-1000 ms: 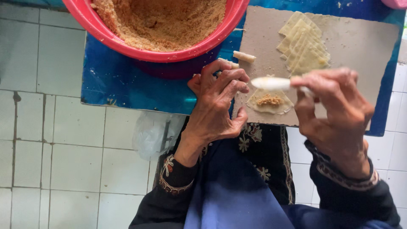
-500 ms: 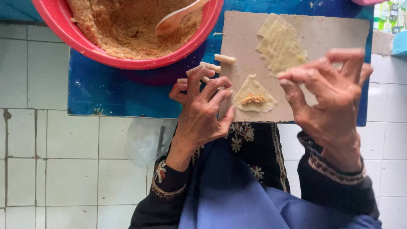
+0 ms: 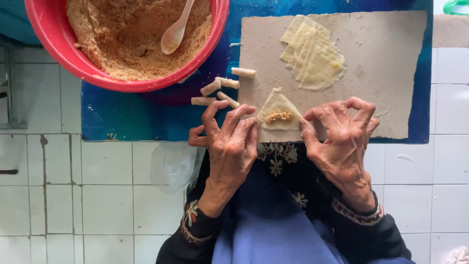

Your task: The person sits with a board on their lap, places a spoonful of brown filling from a red bowl onto a square pastry wrapper, then folds and rolls the wrapper around the filling by hand, setting the finished roll aside and repeating with more wrappers.

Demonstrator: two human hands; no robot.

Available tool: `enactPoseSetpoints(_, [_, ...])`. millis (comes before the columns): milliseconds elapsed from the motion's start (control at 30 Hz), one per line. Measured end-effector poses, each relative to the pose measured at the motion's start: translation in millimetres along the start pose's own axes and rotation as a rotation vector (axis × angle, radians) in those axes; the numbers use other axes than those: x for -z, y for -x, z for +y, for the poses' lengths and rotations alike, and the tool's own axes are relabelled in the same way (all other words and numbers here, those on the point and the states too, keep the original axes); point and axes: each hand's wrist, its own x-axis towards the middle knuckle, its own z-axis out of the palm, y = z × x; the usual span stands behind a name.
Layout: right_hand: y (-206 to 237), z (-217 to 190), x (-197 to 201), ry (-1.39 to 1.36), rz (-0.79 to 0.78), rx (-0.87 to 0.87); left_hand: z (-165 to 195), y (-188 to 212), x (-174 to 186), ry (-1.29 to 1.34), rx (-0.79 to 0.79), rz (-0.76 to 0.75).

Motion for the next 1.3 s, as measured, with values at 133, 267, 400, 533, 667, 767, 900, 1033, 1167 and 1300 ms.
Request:
enactPoseSetpoints(133, [0.7,-0.7,1.3,-0.055,0.029,0.015,4.8,-1.6,-0.3,-0.003,-0.013,-0.034])
enactPoseSetpoints(267, [-3.4,-0.6,-2.4,-0.146,0.055,0.096,9.5,-1.6,-1.5,-0.025,-0.036,-0.018])
enactPoseSetpoints(400, [-8.4,-2.0,-6.5,-0.274,0.040,0.206,8.9,-3.8,-2.5,-0.025,-0.089,-0.038])
enactPoseSetpoints(533, [-13.7,1.7,-8.6,-0.339,-0.011,0.240,6.8,-7.1,-4.2,0.027,-0.122,-0.046])
enactPoseSetpoints(667, [-18.2,5.9,-11.3,-0.357,-0.026,0.257,2.6,-8.7,-4.6,0.004,-0.156,-0.073])
enactPoseSetpoints(767, [-20.3,7.2,-12.3,-0.375,-0.030,0.247,0.0,-10.3,-6.4,-0.007,-0.166,-0.072])
enactPoseSetpoints(900, [-21.3,10.2,-11.3,-0.399,-0.049,0.226,-3.4,-13.6,-7.3,0.005,-0.191,-0.084])
enactPoseSetpoints(1033, [-22.8,13.9,-12.8,-0.397,-0.046,0.268,-6.1,-16.3,-2.9,-0.103,-0.271,-0.126])
enactPoseSetpoints(1167, [-23.7,15.6,-13.8,-0.308,-0.038,0.356,-9.3,-18.1,3.5,-0.007,-0.294,-0.145])
enactPoseSetpoints(1300, [-22.1,13.4,-8.7,-0.220,-0.051,0.400,-12.8,-19.6,5.3,-0.066,-0.353,-0.175])
